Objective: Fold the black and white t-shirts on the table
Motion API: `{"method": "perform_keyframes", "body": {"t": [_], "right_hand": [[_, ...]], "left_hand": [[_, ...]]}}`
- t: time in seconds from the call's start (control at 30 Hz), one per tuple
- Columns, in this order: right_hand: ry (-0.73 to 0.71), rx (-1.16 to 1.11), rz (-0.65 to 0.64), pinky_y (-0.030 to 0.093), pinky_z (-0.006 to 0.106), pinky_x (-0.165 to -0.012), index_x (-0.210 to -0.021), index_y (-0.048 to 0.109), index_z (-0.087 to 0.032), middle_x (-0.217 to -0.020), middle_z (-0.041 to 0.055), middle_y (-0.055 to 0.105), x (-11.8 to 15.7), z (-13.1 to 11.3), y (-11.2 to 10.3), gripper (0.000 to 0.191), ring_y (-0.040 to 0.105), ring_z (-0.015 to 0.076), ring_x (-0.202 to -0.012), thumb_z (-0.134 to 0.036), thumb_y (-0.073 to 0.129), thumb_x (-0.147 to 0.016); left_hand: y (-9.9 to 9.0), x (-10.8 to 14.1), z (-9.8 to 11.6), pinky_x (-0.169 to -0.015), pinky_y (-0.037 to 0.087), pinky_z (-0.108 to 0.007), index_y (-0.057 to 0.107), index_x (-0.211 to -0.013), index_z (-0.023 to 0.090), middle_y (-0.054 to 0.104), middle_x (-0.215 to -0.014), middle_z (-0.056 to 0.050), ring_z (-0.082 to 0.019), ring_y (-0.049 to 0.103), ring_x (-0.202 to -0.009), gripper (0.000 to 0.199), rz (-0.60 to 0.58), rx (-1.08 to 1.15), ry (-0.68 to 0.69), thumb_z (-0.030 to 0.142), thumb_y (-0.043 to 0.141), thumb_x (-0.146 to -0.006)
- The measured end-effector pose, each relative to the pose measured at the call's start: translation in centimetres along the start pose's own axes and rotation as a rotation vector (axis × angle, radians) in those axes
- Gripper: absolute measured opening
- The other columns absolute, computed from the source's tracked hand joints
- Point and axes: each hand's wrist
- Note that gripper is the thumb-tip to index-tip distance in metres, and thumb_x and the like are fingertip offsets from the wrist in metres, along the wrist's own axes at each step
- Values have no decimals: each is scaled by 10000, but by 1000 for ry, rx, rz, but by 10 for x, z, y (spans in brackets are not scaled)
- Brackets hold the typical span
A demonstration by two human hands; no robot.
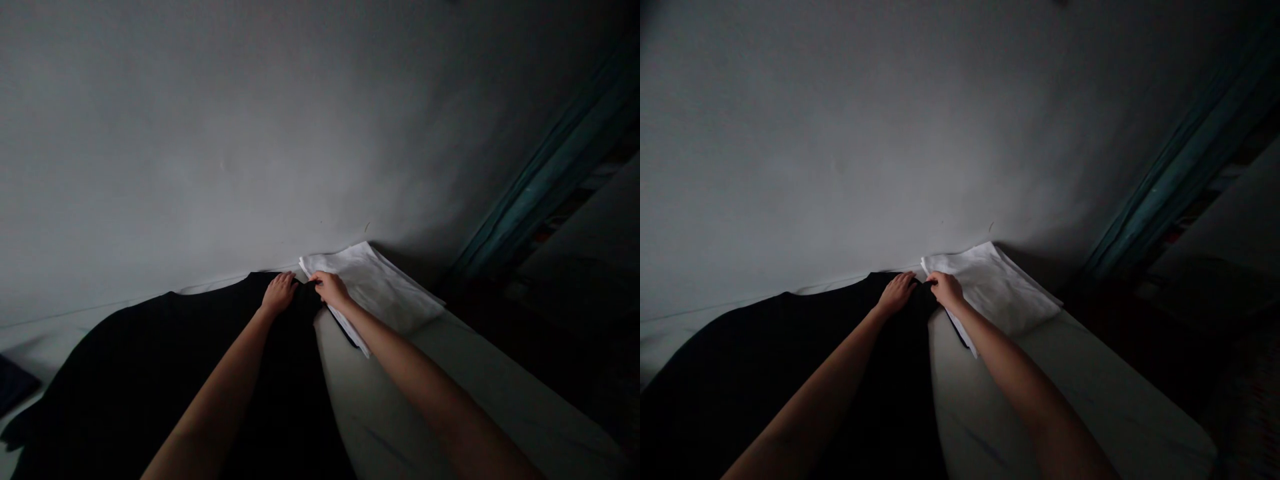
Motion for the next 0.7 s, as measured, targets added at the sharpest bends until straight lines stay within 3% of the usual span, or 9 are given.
{"method": "perform_keyframes", "body": {"t": [0.1,0.2,0.37,0.53,0.6,0.7], "right_hand": [[-43,-161,28,505,232,-804,-905,684,-212,-923,-5,735,-8,4,-3,283,682,156,-887,-54,499,-760],[-112,-283,-35,507,242,-818,-886,650,-182,-912,7,714,-12,9,-7,274,669,152,-875,-53,479,-716],[-176,-286,-102,497,280,-872,-898,663,-175,-1013,46,703,-13,19,-17,266,651,170,-956,-83,512,-699],[-52,-191,91,501,302,-817,-768,626,-187,-848,38,696,-19,19,-7,21,644,185,-830,-201,626,-754],[44,-124,171,499,301,-812,-751,605,-191,-809,30,675,-22,15,3,75,630,187,-802,-170,668,-716],[74,-2,259,482,294,-867,-790,603,-197,-915,42,653,-24,9,16,155,614,186,-884,-67,606,-706]], "left_hand": [[1,0,-1,-1139,347,-372,510,-1376,146,564,-1422,-118,-231,491,-1337,444,7,21,2,356,324,-1032],[0,0,0,-1135,351,-360,522,-1362,141,586,-1396,-123,-223,505,-1325,445,20,47,-6,360,314,-1036],[-1,1,3,-1144,349,-376,509,-1384,146,569,-1425,-117,-229,493,-1345,485,2,55,-16,401,287,-1037],[5,3,7,-1182,292,-455,470,-1442,109,457,-1516,-164,-294,377,-1436,580,50,10,-8,469,311,-1016],[4,6,10,-1194,259,-471,456,-1458,90,407,-1546,-175,-322,323,-1461,631,79,-30,-18,506,317,-1004],[-4,9,16,-1203,213,-504,427,-1482,80,334,-1585,-171,-351,264,-1480,674,67,-75,-85,532,295,-1001]]}}
Point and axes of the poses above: each hand's wrist, its own x-axis away from the middle knuckle, its own y-axis out of the palm, z = x × y
